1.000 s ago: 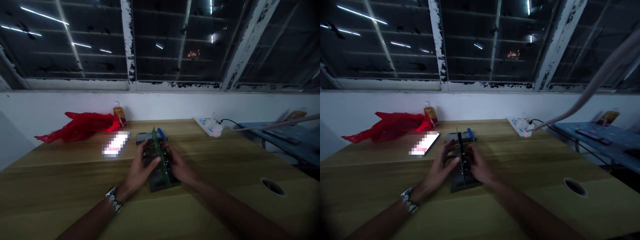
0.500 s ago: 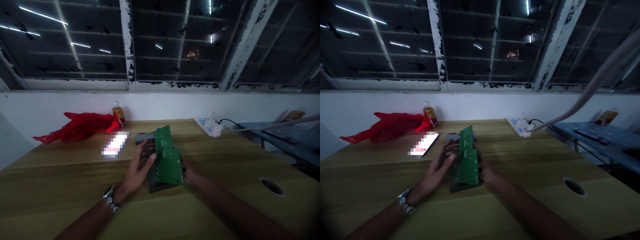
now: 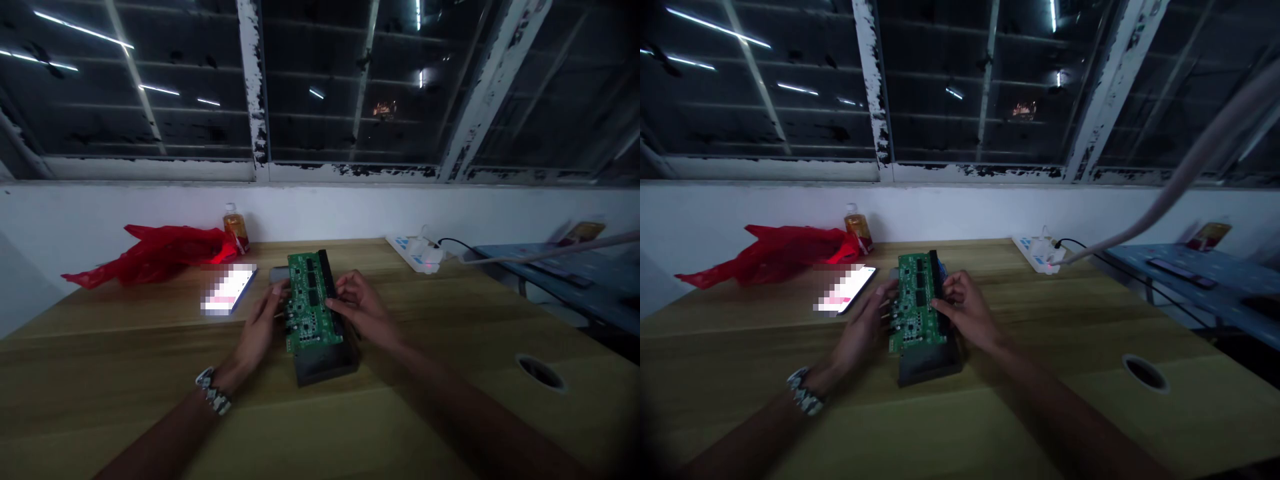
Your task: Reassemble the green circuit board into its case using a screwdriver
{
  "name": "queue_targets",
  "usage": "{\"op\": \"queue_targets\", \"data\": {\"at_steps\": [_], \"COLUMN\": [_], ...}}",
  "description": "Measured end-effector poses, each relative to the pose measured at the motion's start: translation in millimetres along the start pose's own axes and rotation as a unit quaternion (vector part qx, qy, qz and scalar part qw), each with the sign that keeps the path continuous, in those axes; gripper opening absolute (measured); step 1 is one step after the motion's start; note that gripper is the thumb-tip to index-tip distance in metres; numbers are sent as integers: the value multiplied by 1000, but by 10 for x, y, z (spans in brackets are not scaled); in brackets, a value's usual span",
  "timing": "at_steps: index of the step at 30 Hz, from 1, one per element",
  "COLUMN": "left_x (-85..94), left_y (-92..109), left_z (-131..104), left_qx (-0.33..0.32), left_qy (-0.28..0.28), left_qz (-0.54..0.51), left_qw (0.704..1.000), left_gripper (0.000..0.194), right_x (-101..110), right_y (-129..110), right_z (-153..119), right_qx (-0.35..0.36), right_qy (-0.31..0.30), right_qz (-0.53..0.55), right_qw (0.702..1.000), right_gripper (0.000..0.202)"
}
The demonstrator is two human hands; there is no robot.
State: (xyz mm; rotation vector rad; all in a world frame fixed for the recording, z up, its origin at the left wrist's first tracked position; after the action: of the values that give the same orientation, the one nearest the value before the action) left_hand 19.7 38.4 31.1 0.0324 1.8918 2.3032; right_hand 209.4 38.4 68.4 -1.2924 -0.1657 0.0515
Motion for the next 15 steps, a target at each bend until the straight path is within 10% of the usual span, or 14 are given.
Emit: {"op": "queue_targets", "data": {"at_steps": [15], "left_x": [-140], "left_y": [-113], "left_z": [-107], "left_qx": [88], "left_qy": [-32], "left_qz": [-21], "left_qw": [995], "left_gripper": [62], "right_x": [-65], "right_y": [-274], "right_z": [-174], "right_qx": [87], "right_qy": [54], "right_qz": [-49], "right_qw": [993], "right_gripper": [43]}}
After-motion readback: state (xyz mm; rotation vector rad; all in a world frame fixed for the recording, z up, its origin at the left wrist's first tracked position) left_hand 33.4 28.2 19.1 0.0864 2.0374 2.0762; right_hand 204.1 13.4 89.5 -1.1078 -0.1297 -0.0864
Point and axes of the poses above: each hand's wrist, its own z-axis towards the middle knuckle, its own x-axis out of the back of the hand, y = z × x, the point moved 10 cm from there along z, towards the middle knuckle, and after that the axes turned 1 degree about -x, right-handed, at the moved point
